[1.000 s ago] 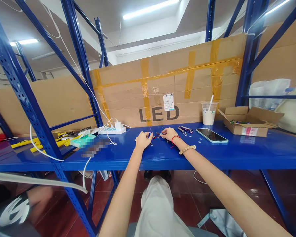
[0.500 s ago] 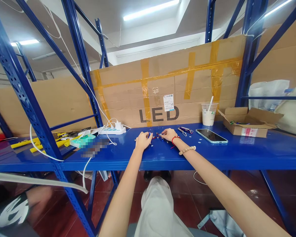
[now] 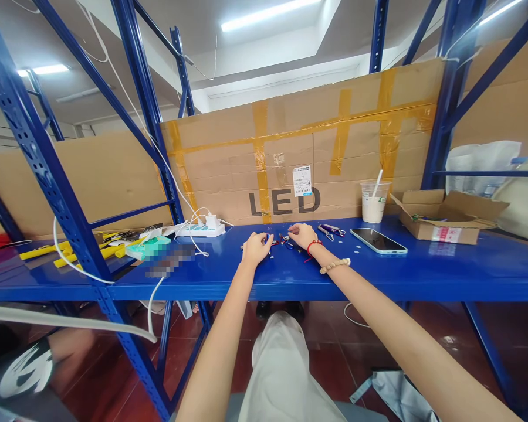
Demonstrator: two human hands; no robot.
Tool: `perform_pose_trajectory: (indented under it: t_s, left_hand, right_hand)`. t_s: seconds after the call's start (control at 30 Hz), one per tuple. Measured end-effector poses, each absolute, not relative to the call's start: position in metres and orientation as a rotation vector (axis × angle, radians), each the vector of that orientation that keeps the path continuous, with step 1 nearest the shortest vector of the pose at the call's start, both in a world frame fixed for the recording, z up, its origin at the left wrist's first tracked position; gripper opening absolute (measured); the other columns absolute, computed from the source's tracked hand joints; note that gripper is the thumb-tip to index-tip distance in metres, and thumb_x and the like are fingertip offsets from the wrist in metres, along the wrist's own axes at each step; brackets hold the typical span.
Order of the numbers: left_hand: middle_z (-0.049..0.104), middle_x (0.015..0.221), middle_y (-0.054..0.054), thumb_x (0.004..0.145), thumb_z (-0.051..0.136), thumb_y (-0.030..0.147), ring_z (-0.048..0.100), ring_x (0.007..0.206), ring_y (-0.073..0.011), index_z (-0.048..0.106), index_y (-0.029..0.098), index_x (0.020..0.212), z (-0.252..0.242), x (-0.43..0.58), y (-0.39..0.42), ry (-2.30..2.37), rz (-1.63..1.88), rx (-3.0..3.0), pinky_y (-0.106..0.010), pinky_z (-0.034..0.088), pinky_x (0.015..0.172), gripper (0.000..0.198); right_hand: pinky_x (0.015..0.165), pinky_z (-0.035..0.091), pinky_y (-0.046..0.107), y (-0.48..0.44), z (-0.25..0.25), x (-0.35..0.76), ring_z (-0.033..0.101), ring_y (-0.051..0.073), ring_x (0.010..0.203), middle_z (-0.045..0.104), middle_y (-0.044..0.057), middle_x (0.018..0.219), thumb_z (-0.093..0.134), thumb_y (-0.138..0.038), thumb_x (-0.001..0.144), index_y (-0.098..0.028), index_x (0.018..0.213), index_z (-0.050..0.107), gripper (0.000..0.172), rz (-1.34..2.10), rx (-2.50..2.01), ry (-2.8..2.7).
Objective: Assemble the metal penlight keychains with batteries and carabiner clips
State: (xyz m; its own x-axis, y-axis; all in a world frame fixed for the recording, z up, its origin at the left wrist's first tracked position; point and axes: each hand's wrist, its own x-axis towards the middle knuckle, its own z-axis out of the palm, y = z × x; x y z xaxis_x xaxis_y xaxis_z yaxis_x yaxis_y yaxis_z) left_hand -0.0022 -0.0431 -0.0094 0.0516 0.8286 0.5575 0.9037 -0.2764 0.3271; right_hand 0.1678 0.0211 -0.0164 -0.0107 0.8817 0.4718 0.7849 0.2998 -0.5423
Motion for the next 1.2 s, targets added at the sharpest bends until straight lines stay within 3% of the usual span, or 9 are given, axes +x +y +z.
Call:
perform_pose_trajectory:
  t_s: [0.13, 0.27, 0.57, 0.9, 1.2]
  left_hand:
    - [0.059, 0.065, -0.003, 0.087, 0.035, 0.047, 0.055, 0.083, -0.0186, 0.052, 0.019, 0.060, -0.009, -0.002, -0.044, -1.819, -1.037, -2.195, -0.025, 0.040, 0.063, 0.041]
    - [0.059, 0.065, -0.003, 0.087, 0.035, 0.046, 0.055, 0.082, -0.0185, 0.052, 0.019, 0.060, -0.009, -0.002, -0.044, -1.820, -1.038, -2.196, -0.025, 0.040, 0.062, 0.041]
    - [0.059, 0.065, -0.003, 0.087, 0.035, 0.045, 0.055, 0.081, -0.0186, 0.050, 0.019, 0.060, -0.010, -0.002, -0.043, -1.802, -1.047, -2.200, -0.025, 0.037, 0.060, 0.040]
    - [0.057, 0.063, -0.003, 0.087, 0.035, 0.047, 0.055, 0.082, -0.0183, 0.051, 0.019, 0.060, -0.010, -0.003, -0.042, -1.820, -1.027, -2.191, -0.024, 0.038, 0.061, 0.042]
    - [0.057, 0.069, -0.004, 0.087, 0.035, 0.050, 0.056, 0.081, -0.0182, 0.056, 0.020, 0.070, -0.010, -0.005, -0.041, -1.852, -1.029, -2.171, -0.024, 0.039, 0.062, 0.041]
  right_hand:
    - [0.073, 0.048, 0.026, 0.021, -0.015, 0.168, 0.063, 0.016, 0.081, 0.069, 0.003, 0.088, 0.056, -0.027, 0.078, -0.019, 0.089, 0.067, 0.018, 0.120, -1.375, -1.695]
    - [0.073, 0.047, 0.027, 0.025, -0.017, 0.168, 0.061, 0.015, 0.076, 0.065, 0.007, 0.098, 0.049, -0.025, 0.082, -0.017, 0.092, 0.066, 0.021, 0.085, -1.322, -1.688]
    - [0.083, 0.043, 0.030, 0.030, -0.020, 0.167, 0.058, 0.020, 0.096, 0.064, 0.010, 0.104, 0.040, -0.029, 0.090, -0.017, 0.098, 0.066, 0.030, 0.068, -1.331, -1.792]
    - [0.071, 0.047, 0.026, 0.015, -0.012, 0.167, 0.064, 0.018, 0.084, 0.071, 0.003, 0.089, 0.056, -0.038, 0.081, -0.021, 0.087, 0.069, 0.023, 0.171, -1.315, -1.895]
    - [0.072, 0.047, 0.025, 0.014, -0.011, 0.168, 0.063, 0.017, 0.085, 0.070, 0.002, 0.094, 0.056, -0.044, 0.079, -0.023, 0.087, 0.071, 0.026, 0.081, -1.302, -1.971]
